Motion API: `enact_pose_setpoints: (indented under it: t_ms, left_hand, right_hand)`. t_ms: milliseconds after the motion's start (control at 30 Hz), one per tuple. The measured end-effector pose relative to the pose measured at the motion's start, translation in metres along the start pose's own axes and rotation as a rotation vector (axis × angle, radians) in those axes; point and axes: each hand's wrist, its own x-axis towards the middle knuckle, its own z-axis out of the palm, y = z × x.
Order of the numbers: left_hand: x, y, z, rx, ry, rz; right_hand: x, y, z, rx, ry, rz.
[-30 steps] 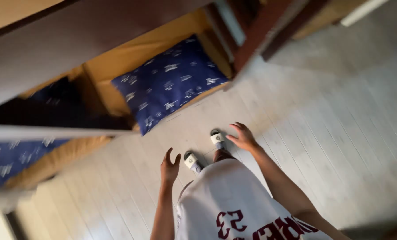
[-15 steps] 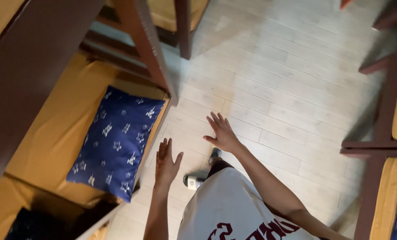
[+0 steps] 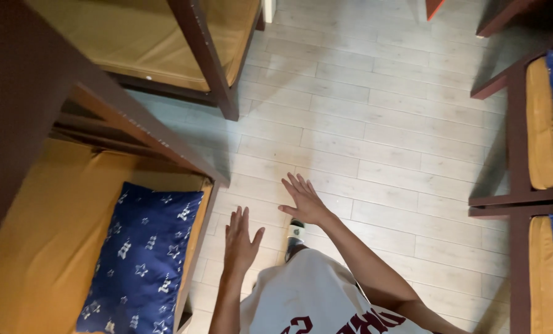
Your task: Placing pillows from a storage cabinet onto bunk beds.
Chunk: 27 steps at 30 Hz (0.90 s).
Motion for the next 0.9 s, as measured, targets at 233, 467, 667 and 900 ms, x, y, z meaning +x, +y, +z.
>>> enact_pose_setpoints:
  t_ms: [233,467,667,900]
  left_hand:
    - [0.081,0.059,0.024,-0.023,-0.052,0.074]
    - [0.155,0.136,0.043,0.0,-0.186,0.214]
    - [0.216,0.183,0.062,0.046,-0.309,0.38]
    - [0.311,0.227,0.07,0.065,-0.412,0.461]
  right_hand:
    - [0.003,0.053,-0.066,0.021,0.003,0.022]
    - [-0.023,0.109,-0.108,0.122,0.145,0.178]
    - [-0.029,0.141,-0.124,0.22,0.27,0.309]
    - [0.02,0.174,-0.174,0.193,0.35,0.428]
